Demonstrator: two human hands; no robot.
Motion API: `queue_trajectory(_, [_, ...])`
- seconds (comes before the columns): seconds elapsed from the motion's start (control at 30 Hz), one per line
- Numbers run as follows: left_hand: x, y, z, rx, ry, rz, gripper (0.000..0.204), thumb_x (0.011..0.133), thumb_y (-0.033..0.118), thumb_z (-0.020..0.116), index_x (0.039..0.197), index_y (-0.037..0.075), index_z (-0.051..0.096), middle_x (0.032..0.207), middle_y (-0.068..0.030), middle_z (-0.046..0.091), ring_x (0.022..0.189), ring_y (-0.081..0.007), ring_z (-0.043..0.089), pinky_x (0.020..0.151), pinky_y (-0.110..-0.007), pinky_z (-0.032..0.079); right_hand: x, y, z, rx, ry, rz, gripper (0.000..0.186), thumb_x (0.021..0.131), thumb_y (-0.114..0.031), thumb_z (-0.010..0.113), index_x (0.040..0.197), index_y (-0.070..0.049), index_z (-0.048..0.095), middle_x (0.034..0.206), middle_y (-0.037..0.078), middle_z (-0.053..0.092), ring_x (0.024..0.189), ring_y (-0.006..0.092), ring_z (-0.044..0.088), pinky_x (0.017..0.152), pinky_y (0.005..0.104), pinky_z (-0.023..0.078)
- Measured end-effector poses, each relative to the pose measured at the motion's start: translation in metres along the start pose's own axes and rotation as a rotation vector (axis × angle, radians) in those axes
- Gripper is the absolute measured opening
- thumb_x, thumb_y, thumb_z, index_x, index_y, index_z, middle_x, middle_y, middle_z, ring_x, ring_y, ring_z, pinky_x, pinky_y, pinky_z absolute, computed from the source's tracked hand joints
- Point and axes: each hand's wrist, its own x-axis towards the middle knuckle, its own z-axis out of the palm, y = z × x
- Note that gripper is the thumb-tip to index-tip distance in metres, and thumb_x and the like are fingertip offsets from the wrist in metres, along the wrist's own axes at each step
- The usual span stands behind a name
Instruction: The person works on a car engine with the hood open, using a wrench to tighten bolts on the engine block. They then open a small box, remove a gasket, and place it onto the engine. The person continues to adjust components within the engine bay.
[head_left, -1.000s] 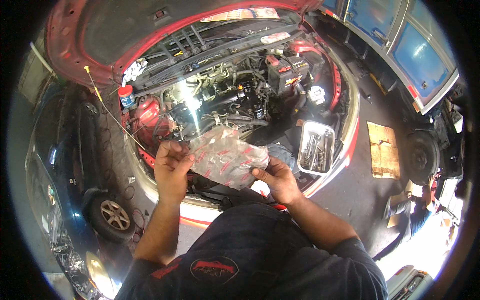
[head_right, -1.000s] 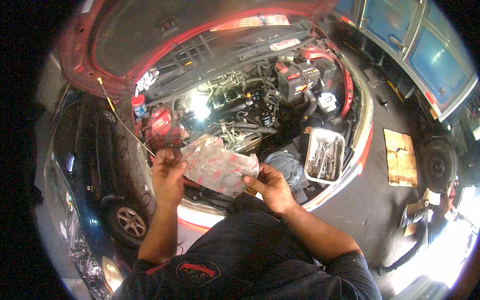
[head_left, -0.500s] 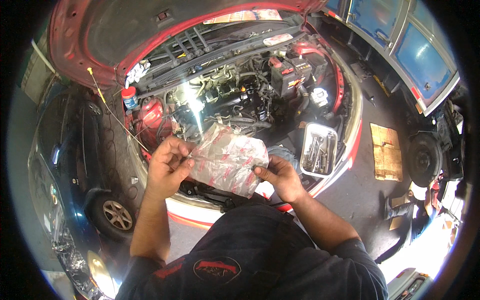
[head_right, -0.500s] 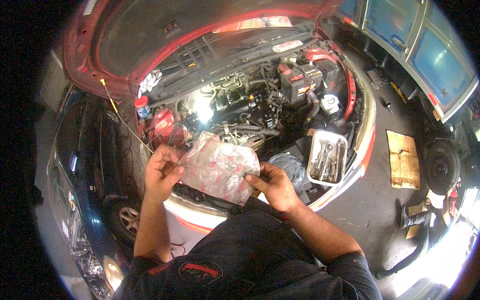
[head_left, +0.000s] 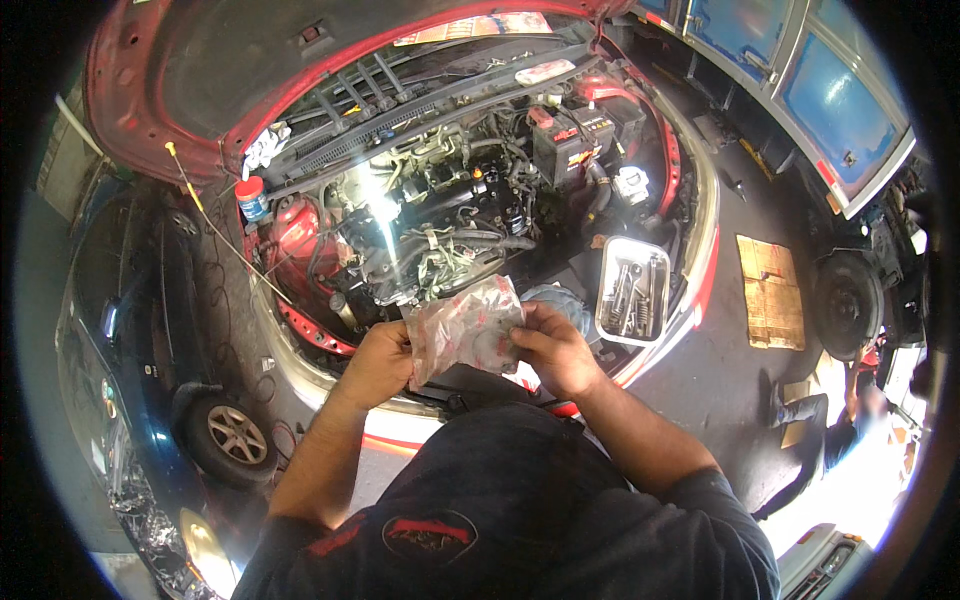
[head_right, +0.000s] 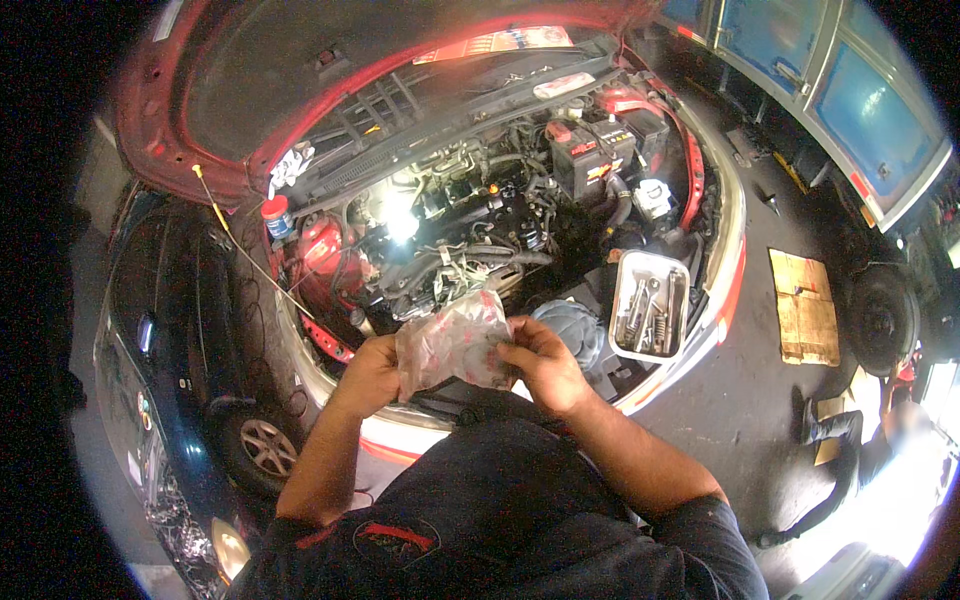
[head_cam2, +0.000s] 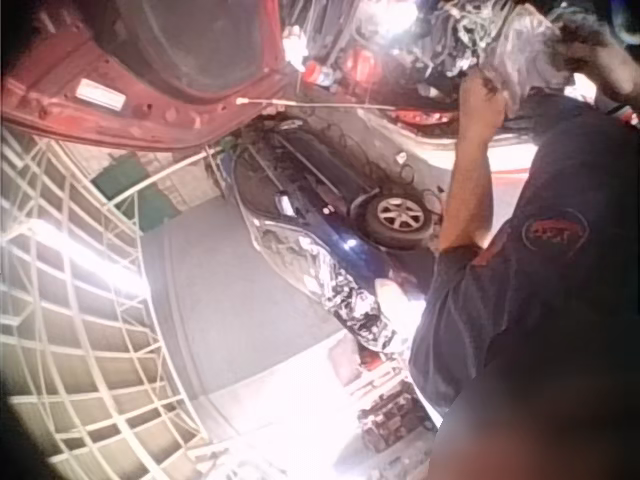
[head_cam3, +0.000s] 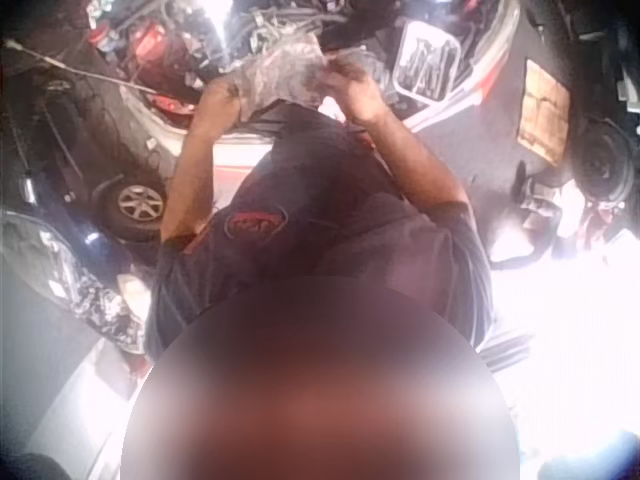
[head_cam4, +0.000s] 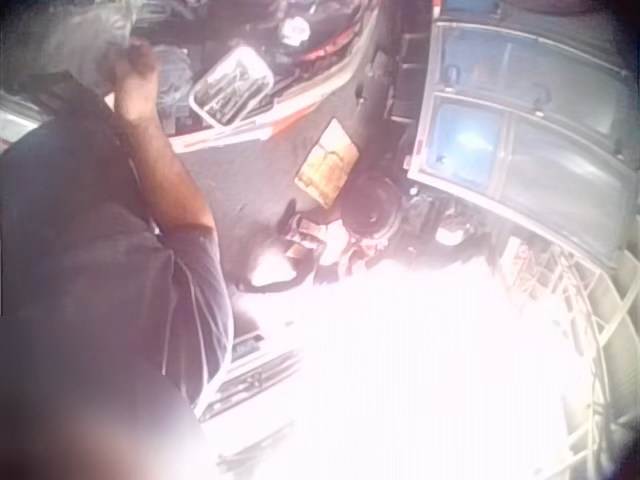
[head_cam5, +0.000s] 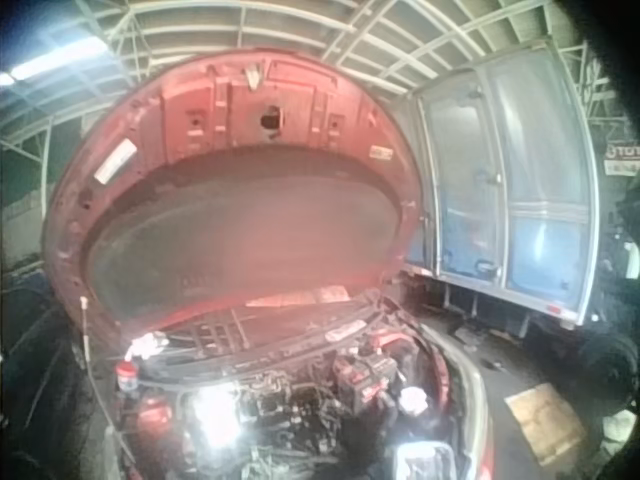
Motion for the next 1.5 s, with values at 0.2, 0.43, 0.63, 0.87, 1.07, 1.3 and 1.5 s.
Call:
queue_trajectory(0.2, [-0.002, -0.001, 0.005, -0.165, -0.006, -0.006, 0.031, 0.101, 0.018, 0.059, 0.127, 0.001, 0.061, 0.117, -0.0038, 0.067, 0.103, -0.0140, 0.062, 0.091, -0.031, 0.050, 0.001, 0.009, -0.004, -0.065, 0.021, 0.064, 0.036, 0.093, 0.001, 0.057, 0.129, -0.002, 0.049, 0.110, 0.008, 0.065, 0.098, 0.0180, 0.065, 0.082, 0.0337, 0.053])
queue_trajectory(0.43, [0.000, 0.004, 0.007, 0.027, 0.021, 0.140, 0.032, 0.095, 0.015, 0.064, 0.123, -0.002, 0.061, 0.110, -0.0073, 0.070, 0.099, -0.0142, 0.063, 0.090, -0.032, 0.050, -0.002, 0.018, 0.004, -0.132, 0.021, 0.061, 0.034, 0.097, -0.003, 0.058, 0.129, -0.001, 0.049, 0.113, 0.010, 0.067, 0.105, 0.0175, 0.064, 0.089, 0.0328, 0.052])
queue_trajectory(0.63, [0.000, 0.004, 0.006, 0.042, -0.106, 0.105, 0.027, 0.090, 0.014, 0.071, 0.111, -0.001, 0.066, 0.103, -0.0055, 0.071, 0.094, -0.0145, 0.064, 0.088, -0.031, 0.051, -0.003, 0.017, 0.005, -0.183, -0.009, 0.028, 0.033, 0.098, -0.002, 0.058, 0.130, 0.000, 0.050, 0.113, 0.010, 0.066, 0.103, 0.0164, 0.063, 0.094, 0.0332, 0.051])
queue_trajectory(0.87, [0.005, -0.011, 0.019, 0.080, -0.040, 0.079, 0.032, 0.089, 0.019, 0.074, 0.113, 0.000, 0.066, 0.101, -0.0037, 0.071, 0.093, -0.0120, 0.065, 0.086, -0.030, 0.052, 0.000, 0.023, 0.003, -0.034, 0.006, 0.073, 0.028, 0.099, -0.005, 0.057, 0.127, -0.001, 0.052, 0.113, 0.008, 0.064, 0.105, 0.0184, 0.063, 0.094, 0.0368, 0.053])
queue_trajectory(1.07, [-0.001, -0.005, 0.012, -0.260, 0.118, -0.101, 0.031, 0.090, 0.015, 0.069, 0.115, -0.001, 0.067, 0.096, -0.0017, 0.071, 0.084, -0.0115, 0.064, 0.077, -0.028, 0.052, 0.006, 0.033, -0.013, 0.272, 0.151, 0.154, 0.025, 0.096, -0.011, 0.055, 0.120, -0.003, 0.056, 0.111, 0.009, 0.065, 0.102, 0.0252, 0.065, 0.094, 0.0406, 0.050])
queue_trajectory(1.3, [-0.012, 0.016, -0.004, -0.142, 0.058, -0.086, 0.024, 0.088, 0.006, 0.063, 0.110, -0.003, 0.066, 0.092, -0.0020, 0.067, 0.081, -0.0102, 0.061, 0.074, -0.026, 0.049, 0.012, 0.045, -0.025, 0.458, 0.132, 0.281, 0.029, 0.092, -0.017, 0.051, 0.117, -0.004, 0.057, 0.112, 0.012, 0.066, 0.105, 0.0289, 0.063, 0.098, 0.0436, 0.046])
queue_trajectory(1.5, [-0.013, 0.027, 0.001, -0.186, 0.052, 0.022, 0.023, 0.093, 0.006, 0.063, 0.114, -0.005, 0.061, 0.094, -0.0049, 0.067, 0.081, -0.0130, 0.064, 0.076, -0.028, 0.051, 0.008, 0.043, -0.023, 0.396, -0.067, 0.277, 0.055, 0.088, -0.024, 0.048, 0.140, -0.007, 0.049, 0.134, 0.013, 0.060, 0.125, 0.0329, 0.055, 0.109, 0.0557, 0.038])
